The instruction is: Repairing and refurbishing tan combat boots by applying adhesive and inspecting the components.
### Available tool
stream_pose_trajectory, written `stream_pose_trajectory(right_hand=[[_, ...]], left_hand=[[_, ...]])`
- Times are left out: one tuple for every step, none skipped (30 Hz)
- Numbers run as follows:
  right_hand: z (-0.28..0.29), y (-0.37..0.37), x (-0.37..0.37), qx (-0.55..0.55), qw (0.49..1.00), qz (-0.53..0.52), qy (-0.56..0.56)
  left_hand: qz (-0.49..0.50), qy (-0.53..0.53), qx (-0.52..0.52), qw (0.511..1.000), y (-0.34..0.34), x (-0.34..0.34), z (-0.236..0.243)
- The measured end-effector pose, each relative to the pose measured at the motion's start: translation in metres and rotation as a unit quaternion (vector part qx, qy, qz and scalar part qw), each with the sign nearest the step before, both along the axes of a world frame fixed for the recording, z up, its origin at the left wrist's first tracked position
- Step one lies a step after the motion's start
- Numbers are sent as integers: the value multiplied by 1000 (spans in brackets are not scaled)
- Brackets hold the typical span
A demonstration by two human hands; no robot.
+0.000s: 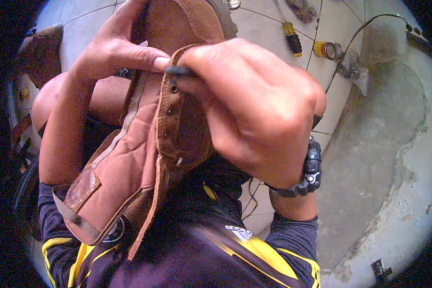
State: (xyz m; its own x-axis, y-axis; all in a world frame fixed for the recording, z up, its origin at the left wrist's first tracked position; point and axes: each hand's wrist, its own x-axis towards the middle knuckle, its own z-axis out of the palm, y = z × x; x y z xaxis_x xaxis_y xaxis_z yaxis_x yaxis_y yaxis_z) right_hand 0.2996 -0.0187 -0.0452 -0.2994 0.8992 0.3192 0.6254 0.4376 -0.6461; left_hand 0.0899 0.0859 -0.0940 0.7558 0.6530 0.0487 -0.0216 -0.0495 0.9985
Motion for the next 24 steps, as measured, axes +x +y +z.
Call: stream_pose_trajectory(right_hand=[[1,-1,0,0,1000,1,1],[3,-2,0,-15,1000,6,5],[4,-3,-1,-30,999,10,8],[3,0,-2,-5,1000,4,5],[3,0,-2,-5,1000,5,5],[4,0,-3,-12,1000,3,7],[2,2,-2,-21,1000,-2,8],[1,3,-1,-21,1000,-3,7],[0,4,0,-24,1000,4,5],[3,3,-1,-27,1000,11,2],[5,3,-1,-29,999,18,0],[4,5,-1,-20,1000,-4,9],[3,4,-1,-18,1000,-3,9],[2,4,0,-24,999,9,20],[3,4,0,-30,999,21,31],[9,3,3,-71,996,35,31],[13,1,5,-67,997,31,29],[15,-1,7,-103,992,-33,65],[16,-1,7,-135,981,-91,105],[12,-4,12,-127,968,-114,185],[15,-4,14,-120,968,-115,185],[15,-4,16,-134,966,-126,179],[17,-5,17,-148,964,-137,174],[18,-6,13,-171,952,-162,195]], left_hand=[[-11,-6,-45,999,0,0,8],[-21,-13,-89,996,0,-1,13],[-20,-12,-89,996,4,-3,4],[-33,-43,-61,997,8,-1,-6],[-45,-74,-32,996,10,-2,-12],[-44,-74,-32,996,8,-6,-15],[-32,-53,-57,996,4,-3,-7],[-21,-32,-82,996,2,-1,-3],[-22,-33,-82,996,4,1,-6],[-20,-51,-88,995,4,1,-7],[-19,-69,-94,993,4,1,-9],[-20,-69,-93,993,7,1,-13],[-44,-88,-82,992,13,0,-19],[-68,-107,-70,989,16,-1,-21],[-68,-106,-67,990,16,-3,-21],[-49,-80,-84,992,16,-1,-19],[-30,-51,-100,993,14,5,-8],[-21,6,-53,998,9,6,12],[-19,9,-44,999,10,4,13],[-21,0,-78,997,11,5,6],[-23,-10,-111,993,16,4,2],[-55,-21,-181,982,25,2,1],[-59,-20,-176,982,23,2,-3],[-35,-43,-139,989,17,4,-10]])
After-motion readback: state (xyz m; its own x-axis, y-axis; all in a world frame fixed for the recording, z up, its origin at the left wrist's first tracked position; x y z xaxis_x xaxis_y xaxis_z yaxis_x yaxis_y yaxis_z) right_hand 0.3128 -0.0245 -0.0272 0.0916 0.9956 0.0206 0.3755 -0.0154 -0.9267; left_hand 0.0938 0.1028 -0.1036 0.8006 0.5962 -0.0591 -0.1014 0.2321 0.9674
